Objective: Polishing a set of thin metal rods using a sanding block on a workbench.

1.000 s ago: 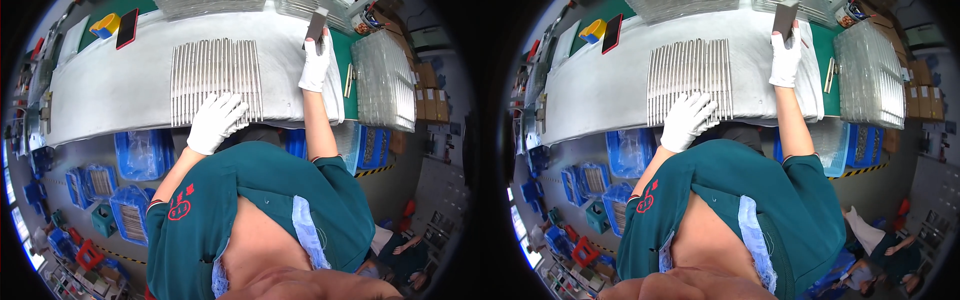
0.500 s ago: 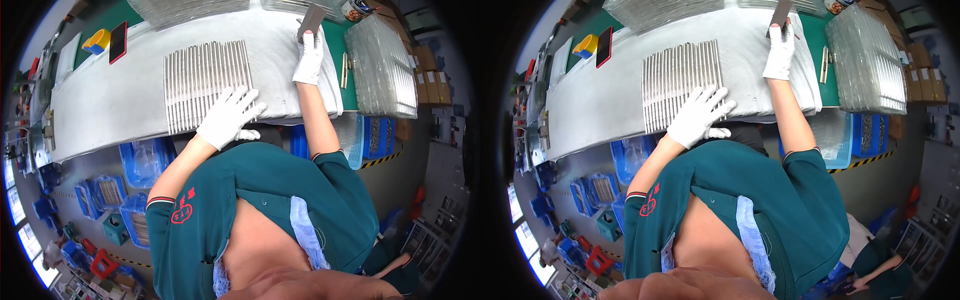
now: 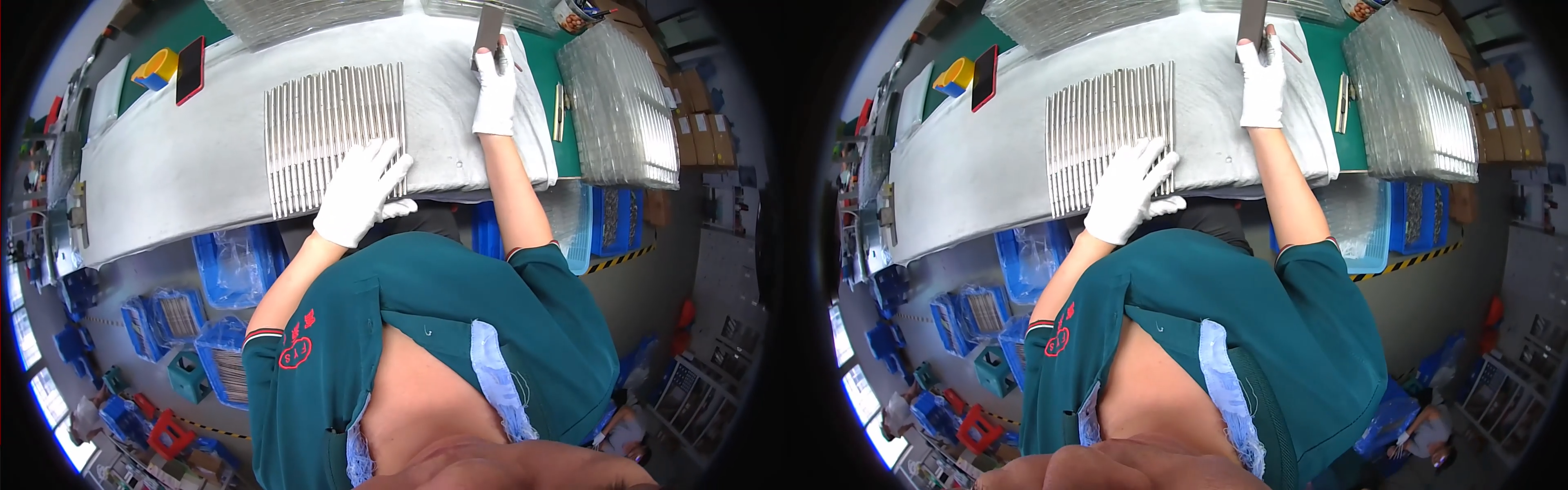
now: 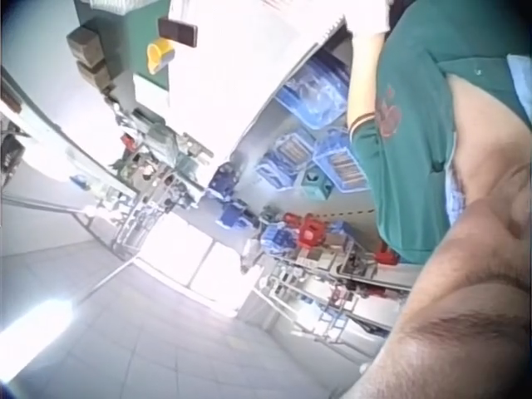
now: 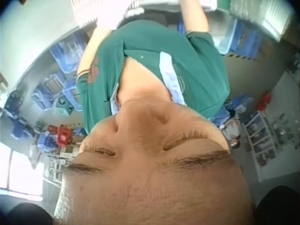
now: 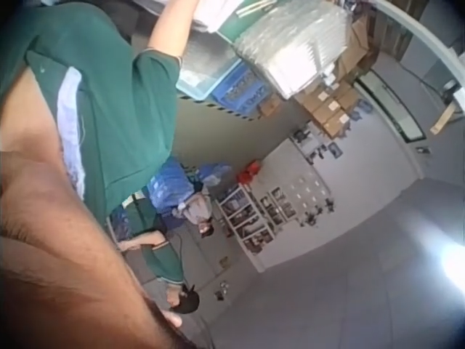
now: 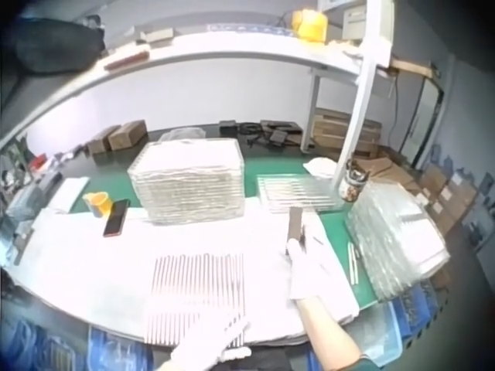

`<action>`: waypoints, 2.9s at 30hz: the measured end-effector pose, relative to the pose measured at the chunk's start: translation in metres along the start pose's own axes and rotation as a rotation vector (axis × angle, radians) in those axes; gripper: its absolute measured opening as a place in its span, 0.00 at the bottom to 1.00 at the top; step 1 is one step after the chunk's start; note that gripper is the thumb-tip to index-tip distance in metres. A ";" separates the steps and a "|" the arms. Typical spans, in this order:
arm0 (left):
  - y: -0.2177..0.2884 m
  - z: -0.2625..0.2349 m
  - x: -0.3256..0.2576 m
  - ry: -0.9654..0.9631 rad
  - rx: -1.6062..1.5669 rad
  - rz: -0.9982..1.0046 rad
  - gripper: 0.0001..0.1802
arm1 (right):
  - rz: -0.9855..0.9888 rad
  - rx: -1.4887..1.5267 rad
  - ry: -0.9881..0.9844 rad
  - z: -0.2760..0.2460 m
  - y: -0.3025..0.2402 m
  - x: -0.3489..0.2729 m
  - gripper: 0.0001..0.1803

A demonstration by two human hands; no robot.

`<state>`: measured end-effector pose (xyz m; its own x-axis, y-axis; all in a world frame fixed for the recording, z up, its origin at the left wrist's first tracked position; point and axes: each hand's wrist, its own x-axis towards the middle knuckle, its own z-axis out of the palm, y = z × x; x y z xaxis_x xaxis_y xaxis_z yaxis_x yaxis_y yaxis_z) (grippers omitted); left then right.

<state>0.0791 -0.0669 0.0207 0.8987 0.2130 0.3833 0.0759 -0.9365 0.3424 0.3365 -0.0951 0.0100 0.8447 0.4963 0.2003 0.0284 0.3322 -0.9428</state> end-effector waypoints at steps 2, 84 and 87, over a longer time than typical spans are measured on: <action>0.004 -0.006 -0.005 -0.075 0.106 -0.104 0.37 | -0.007 -0.040 -0.045 0.005 -0.003 -0.005 0.39; 0.003 -0.002 -0.023 0.072 0.248 -0.072 0.25 | -0.383 -0.856 -0.665 -0.001 0.001 -0.015 0.28; 0.012 -0.021 -0.013 -0.005 0.212 -0.089 0.20 | -0.371 -0.924 -0.957 -0.001 -0.027 -0.013 0.29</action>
<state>0.0595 -0.0747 0.0381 0.8863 0.2968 0.3556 0.2440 -0.9517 0.1864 0.3251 -0.1118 0.0329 0.0275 0.9741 0.2244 0.8273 0.1038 -0.5521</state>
